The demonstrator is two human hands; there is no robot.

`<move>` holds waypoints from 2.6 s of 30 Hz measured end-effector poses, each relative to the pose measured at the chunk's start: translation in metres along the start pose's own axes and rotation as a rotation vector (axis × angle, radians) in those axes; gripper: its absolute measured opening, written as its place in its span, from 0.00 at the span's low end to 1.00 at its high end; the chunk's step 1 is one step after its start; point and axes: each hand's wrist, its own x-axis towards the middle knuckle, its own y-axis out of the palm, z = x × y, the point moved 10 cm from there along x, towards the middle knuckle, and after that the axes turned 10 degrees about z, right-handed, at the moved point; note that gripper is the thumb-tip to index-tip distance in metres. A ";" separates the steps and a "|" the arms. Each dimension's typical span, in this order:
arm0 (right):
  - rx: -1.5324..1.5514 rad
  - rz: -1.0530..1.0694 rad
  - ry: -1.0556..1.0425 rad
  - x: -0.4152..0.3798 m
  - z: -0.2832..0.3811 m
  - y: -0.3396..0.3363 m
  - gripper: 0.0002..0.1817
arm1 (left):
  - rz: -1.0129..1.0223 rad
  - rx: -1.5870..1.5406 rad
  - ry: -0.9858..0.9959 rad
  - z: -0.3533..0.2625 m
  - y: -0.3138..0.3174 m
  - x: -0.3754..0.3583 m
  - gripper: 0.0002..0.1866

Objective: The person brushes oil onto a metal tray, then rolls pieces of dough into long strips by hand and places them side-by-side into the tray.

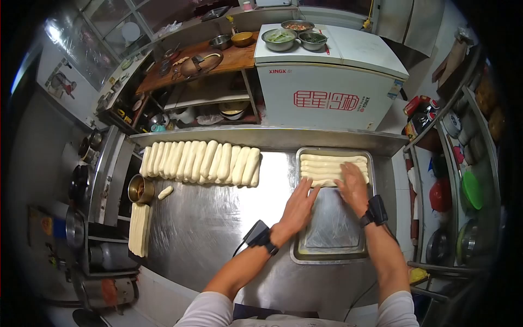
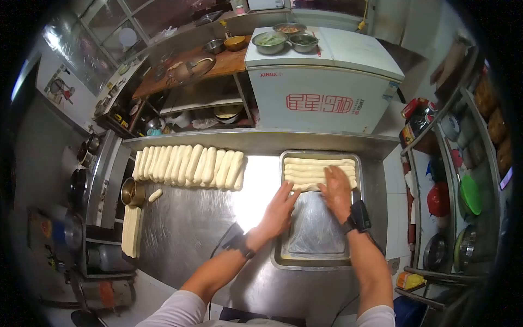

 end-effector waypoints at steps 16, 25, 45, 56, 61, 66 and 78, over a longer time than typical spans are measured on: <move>0.518 -0.030 0.402 0.156 0.185 0.146 0.24 | -0.187 -0.503 -0.220 0.152 -0.142 -0.307 0.20; 0.432 -0.081 0.173 0.040 0.358 0.092 0.27 | -0.294 -0.443 -0.357 0.223 -0.160 -0.318 0.32; 0.246 -0.035 -0.327 -0.212 0.450 0.152 0.23 | 0.194 -0.226 0.052 0.130 -0.088 -0.385 0.40; 0.122 0.523 -0.184 -0.105 0.425 0.191 0.44 | 0.328 0.447 0.037 0.190 -0.058 -0.281 0.40; -0.087 0.436 -0.229 -0.217 0.434 0.202 0.49 | 0.372 0.164 -0.069 0.158 -0.060 -0.394 0.46; -0.194 0.321 -0.004 -0.104 0.396 0.190 0.50 | 0.206 0.417 -0.286 0.210 -0.105 -0.273 0.40; -0.187 0.465 0.007 -0.133 0.388 0.194 0.52 | 0.211 0.344 -0.318 0.227 -0.124 -0.333 0.37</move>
